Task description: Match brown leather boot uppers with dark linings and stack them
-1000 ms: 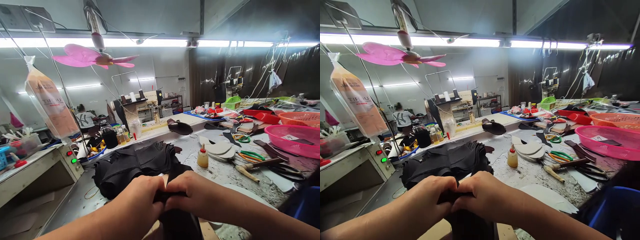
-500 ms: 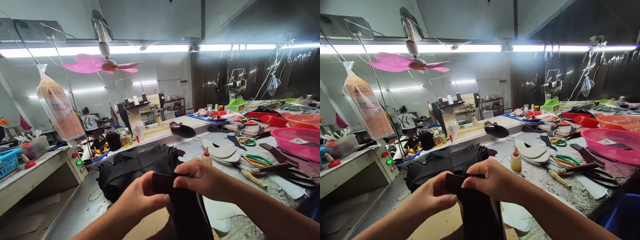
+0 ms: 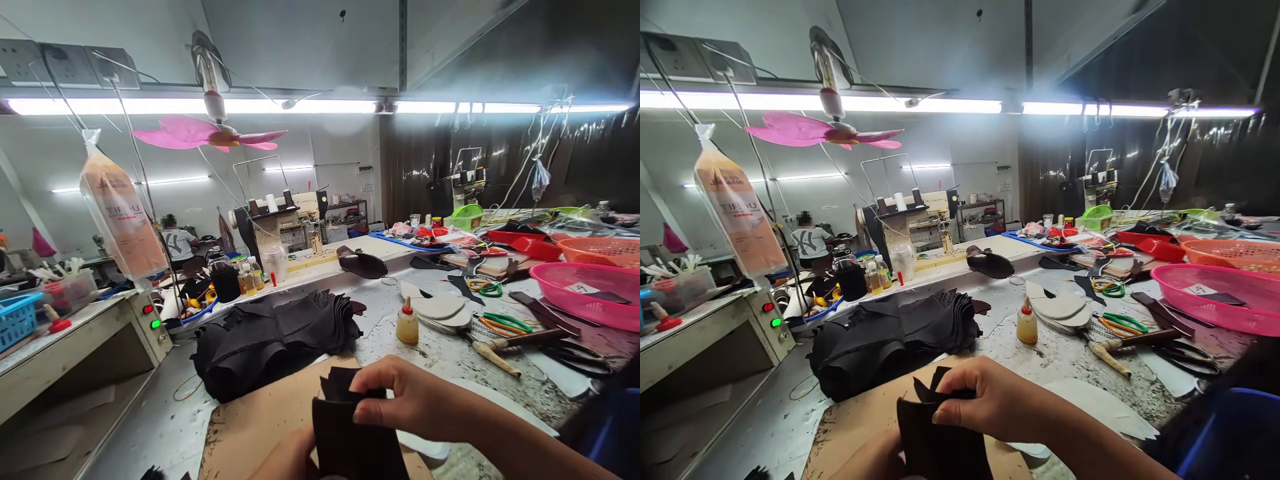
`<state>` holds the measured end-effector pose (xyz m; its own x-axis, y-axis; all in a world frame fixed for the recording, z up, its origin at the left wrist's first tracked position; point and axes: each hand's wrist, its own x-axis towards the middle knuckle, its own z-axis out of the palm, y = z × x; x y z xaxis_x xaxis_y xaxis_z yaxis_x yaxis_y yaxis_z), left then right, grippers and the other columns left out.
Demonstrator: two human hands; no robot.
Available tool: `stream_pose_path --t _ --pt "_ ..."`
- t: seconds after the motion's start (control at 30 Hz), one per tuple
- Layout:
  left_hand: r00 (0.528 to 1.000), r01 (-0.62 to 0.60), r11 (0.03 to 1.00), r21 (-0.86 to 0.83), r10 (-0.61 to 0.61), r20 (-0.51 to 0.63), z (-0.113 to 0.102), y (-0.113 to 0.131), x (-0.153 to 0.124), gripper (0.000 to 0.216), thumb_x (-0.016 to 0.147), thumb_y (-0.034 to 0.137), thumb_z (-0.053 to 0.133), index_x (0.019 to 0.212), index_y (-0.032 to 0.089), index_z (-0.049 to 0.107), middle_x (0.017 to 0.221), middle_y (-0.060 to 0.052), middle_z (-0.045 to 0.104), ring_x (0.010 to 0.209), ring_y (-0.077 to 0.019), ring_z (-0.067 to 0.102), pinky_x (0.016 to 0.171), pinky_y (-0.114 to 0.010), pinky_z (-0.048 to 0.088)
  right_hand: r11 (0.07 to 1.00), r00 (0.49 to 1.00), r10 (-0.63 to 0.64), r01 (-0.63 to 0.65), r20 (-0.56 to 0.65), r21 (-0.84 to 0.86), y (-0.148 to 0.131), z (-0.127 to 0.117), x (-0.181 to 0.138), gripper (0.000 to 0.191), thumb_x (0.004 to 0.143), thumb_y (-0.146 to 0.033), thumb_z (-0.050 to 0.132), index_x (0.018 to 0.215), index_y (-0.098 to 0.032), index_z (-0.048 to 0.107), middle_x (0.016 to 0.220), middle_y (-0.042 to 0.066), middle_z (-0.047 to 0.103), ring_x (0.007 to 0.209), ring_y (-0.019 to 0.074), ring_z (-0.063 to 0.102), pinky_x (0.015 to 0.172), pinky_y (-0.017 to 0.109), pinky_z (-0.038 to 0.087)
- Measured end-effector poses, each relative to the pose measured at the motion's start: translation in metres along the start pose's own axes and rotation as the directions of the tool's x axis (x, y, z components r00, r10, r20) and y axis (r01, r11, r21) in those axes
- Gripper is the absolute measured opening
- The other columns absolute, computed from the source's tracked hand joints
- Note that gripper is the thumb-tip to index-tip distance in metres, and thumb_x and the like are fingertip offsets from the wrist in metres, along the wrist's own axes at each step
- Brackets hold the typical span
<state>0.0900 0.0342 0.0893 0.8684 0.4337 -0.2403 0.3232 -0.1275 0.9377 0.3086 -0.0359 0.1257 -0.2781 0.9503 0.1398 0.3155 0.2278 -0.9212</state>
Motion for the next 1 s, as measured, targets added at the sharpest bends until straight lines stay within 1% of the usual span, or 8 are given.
stream_pose_path --t 0.07,0.13,0.23,0.3,0.47,0.63,0.77,1.0 --pt "0.989 -0.074 0.996 -0.058 0.066 -0.131 -0.002 -0.005 0.002 0.094 0.058 0.061 0.076 0.138 0.027 0.039 0.14 -0.012 0.047 0.127 -0.0332 0.042 0.101 -0.044 0.036 0.998 0.998 -0.014 0.01 0.068 0.062 0.004 0.006 0.002 0.021 0.078 -0.034 0.066 0.087 -0.015 0.07 0.074 -0.001 0.059 0.068 0.0113 0.049 0.062 0.02 0.039" --pt "0.961 -0.165 0.975 -0.149 0.125 -0.246 -0.001 -0.002 0.005 0.103 0.051 0.062 0.079 0.138 0.025 0.039 0.139 -0.013 0.046 0.128 -0.0314 0.04 0.104 -0.041 0.032 0.996 0.994 -0.023 0.014 0.109 0.082 0.008 0.01 0.003 0.02 0.079 -0.032 0.065 0.089 -0.016 0.071 0.073 -0.002 0.057 0.065 0.0097 0.047 0.059 0.019 0.037" --pt "0.954 -0.191 0.937 -0.292 0.107 -0.279 0.003 0.005 0.012 0.069 0.053 0.059 0.08 0.107 0.019 0.063 0.1 -0.007 0.064 0.097 -0.0241 0.056 0.087 -0.034 0.041 1.0 0.997 0.021 -0.023 0.077 0.02 0.01 0.011 0.001 0.021 0.079 -0.033 0.065 0.087 -0.015 0.071 0.068 -0.003 0.054 0.062 0.0091 0.044 0.056 0.019 0.034" --pt "0.962 -0.178 0.923 -0.341 0.09 -0.258 0.006 0.005 0.017 0.052 0.052 0.056 0.082 0.08 0.016 0.065 0.075 -0.002 0.06 0.075 -0.0161 0.054 0.072 -0.027 0.04 0.997 0.997 0.065 -0.064 0.033 -0.036 0.011 0.009 -0.003 0.023 0.079 -0.035 0.066 0.086 -0.014 0.071 0.068 -0.002 0.054 0.063 0.0095 0.044 0.055 0.019 0.033" --pt "0.922 -0.236 0.944 -0.232 0.142 -0.361 0.012 0.011 0.019 0.044 0.061 0.054 0.077 0.072 0.016 0.059 0.065 0.003 0.049 0.065 -0.0112 0.044 0.061 -0.023 0.034 0.986 0.993 0.119 -0.118 0.003 -0.117 0.005 0.002 -0.008 0.02 0.081 -0.033 0.062 0.084 -0.014 0.067 0.066 -0.004 0.051 0.06 0.0082 0.042 0.051 0.018 0.029" --pt "0.94 -0.169 0.983 0.069 0.182 -0.29 0.008 0.045 0.005 0.032 0.074 0.047 0.067 0.077 0.016 0.063 0.074 -0.001 0.058 0.073 -0.016 0.051 0.066 -0.025 0.039 0.99 0.98 0.061 -0.035 0.192 -0.136 -0.014 -0.002 0.001 0.018 0.08 -0.031 0.062 0.074 -0.014 0.059 0.063 -0.006 0.043 0.057 0.0062 0.036 0.047 0.016 0.026" --pt "0.945 -0.17 0.985 -0.012 0.16 -0.284 -0.002 0.052 -0.001 0.032 0.073 0.047 0.07 0.079 0.016 0.063 0.073 0.0 0.059 0.071 -0.0143 0.052 0.065 -0.023 0.039 0.997 0.986 -0.054 0.061 0.155 -0.041 -0.019 0.003 0.01 0.028 0.081 -0.028 0.061 0.06 -0.015 0.048 0.055 -0.008 0.033 0.05 0.0042 0.029 0.044 0.017 0.022" --pt "0.971 -0.142 0.976 -0.166 0.105 -0.215 -0.009 0.043 0.003 0.038 0.07 0.052 0.072 0.082 0.016 0.065 0.074 0.0 0.063 0.072 -0.015 0.055 0.067 -0.024 0.041 0.996 0.997 0.004 0.003 0.08 -0.089 -0.006 0.015 0.011 0.029 0.077 -0.029 0.066 0.057 -0.015 0.051 0.051 -0.008 0.033 0.049 0.005 0.029 0.042 0.019 0.02"
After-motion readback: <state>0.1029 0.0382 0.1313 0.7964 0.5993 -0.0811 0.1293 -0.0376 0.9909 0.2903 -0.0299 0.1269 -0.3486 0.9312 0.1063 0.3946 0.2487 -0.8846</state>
